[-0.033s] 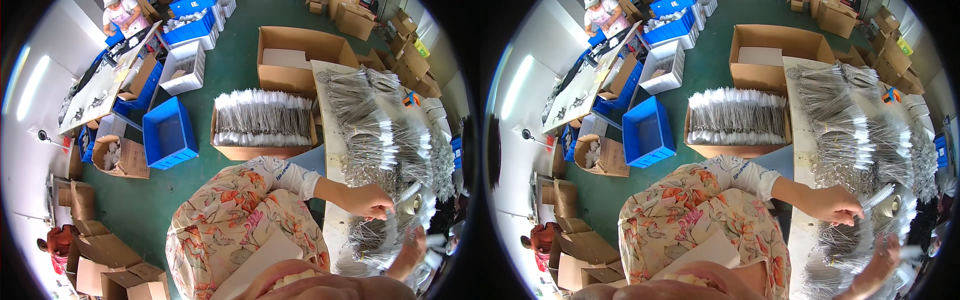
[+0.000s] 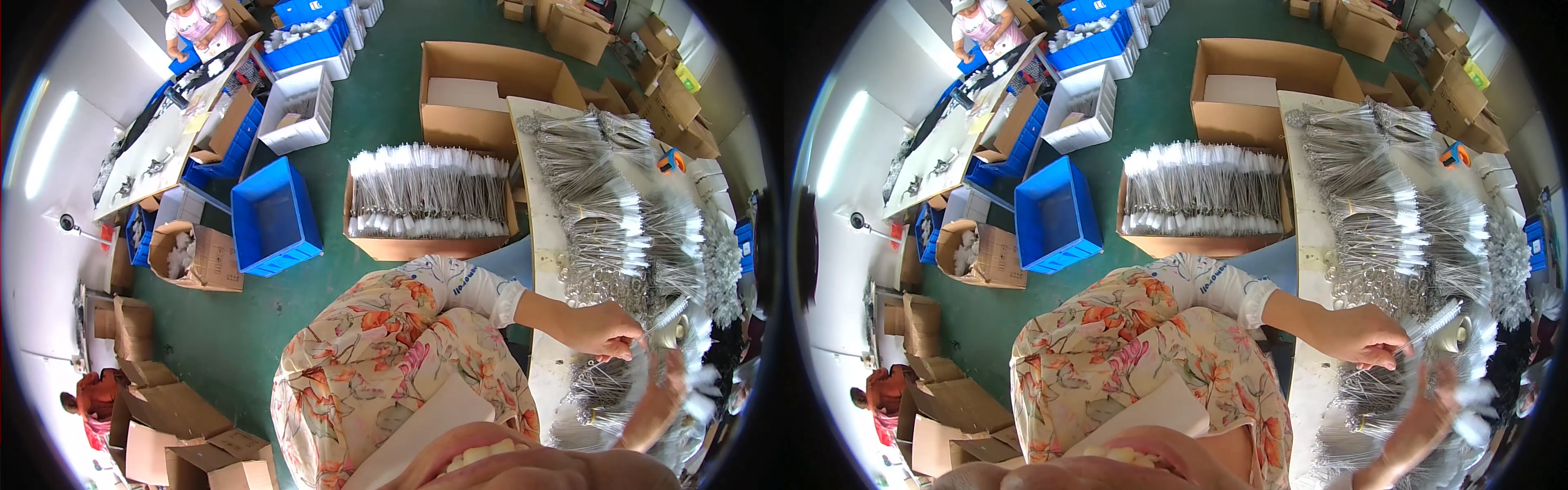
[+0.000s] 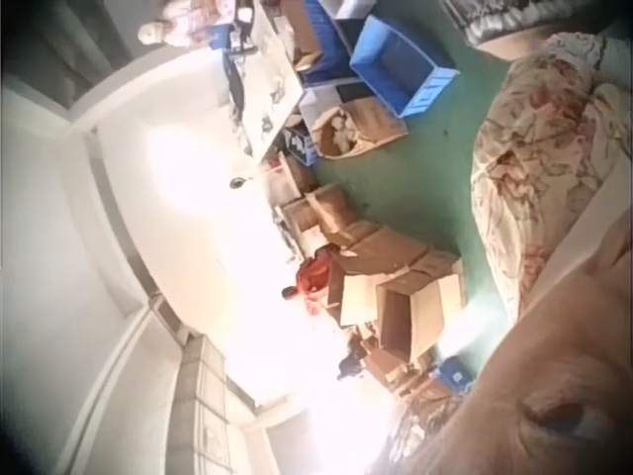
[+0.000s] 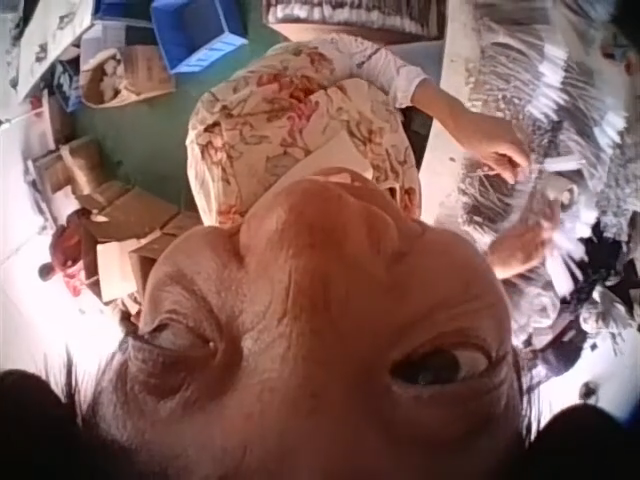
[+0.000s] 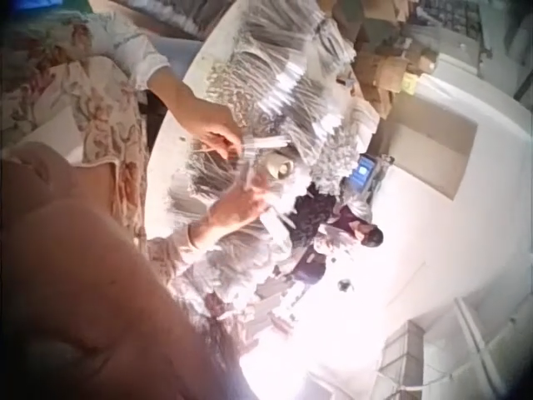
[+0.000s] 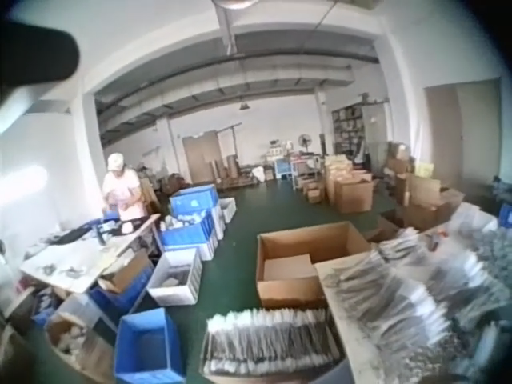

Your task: The person is assembling white bottle brushes by attaching metal rings to the handles and organizing them into cardboard boxes.

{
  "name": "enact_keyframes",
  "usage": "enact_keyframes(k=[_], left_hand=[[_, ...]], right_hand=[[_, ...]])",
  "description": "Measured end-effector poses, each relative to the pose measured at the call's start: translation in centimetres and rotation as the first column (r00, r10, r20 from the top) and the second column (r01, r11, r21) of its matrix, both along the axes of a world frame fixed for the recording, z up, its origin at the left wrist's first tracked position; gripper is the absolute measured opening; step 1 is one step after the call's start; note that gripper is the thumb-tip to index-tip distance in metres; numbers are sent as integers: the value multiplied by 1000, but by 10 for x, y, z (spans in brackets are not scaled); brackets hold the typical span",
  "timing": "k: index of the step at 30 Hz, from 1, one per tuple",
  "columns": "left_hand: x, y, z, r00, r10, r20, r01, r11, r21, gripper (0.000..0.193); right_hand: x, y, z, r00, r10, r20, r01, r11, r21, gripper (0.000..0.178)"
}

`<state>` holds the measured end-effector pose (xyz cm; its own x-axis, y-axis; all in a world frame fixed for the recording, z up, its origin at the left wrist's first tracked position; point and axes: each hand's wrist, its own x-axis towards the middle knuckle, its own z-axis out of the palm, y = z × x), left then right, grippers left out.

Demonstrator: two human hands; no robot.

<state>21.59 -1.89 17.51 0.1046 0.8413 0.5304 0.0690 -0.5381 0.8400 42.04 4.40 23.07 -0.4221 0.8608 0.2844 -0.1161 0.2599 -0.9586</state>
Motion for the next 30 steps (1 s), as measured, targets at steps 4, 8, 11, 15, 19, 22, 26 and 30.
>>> enact_keyframes(k=[4,8,11,15,19,22,26,30], left_hand=[[10,-2,-25,937,41,348,0,993,-117,14],[-23,1,-35,919,188,347,-319,871,374,14],[-33,-4,-36,954,258,155,-301,807,509,16],[-18,-28,-47,987,30,156,-60,979,197,24],[-36,-33,-39,979,172,-111,-125,931,343,28],[-77,-28,-19,847,530,-35,-412,696,588,67],[-63,-26,-15,975,174,140,-215,898,384,93],[-46,-41,-31,947,-241,213,238,970,38,85]], right_hand=[[-82,-47,-55,977,-95,189,90,995,32,35],[-105,-56,-61,961,-157,-227,222,930,294,34],[-43,-8,-125,997,-64,48,73,973,-220,37],[-63,-18,-138,822,17,-569,-368,779,-508,26],[-81,-31,-80,714,-136,-687,-387,741,-549,23],[-64,-40,-62,720,281,-634,-553,785,-279,18],[-92,-77,-78,888,-72,454,-52,965,256,9],[-82,-78,-77,939,152,309,-135,988,-76,8]])
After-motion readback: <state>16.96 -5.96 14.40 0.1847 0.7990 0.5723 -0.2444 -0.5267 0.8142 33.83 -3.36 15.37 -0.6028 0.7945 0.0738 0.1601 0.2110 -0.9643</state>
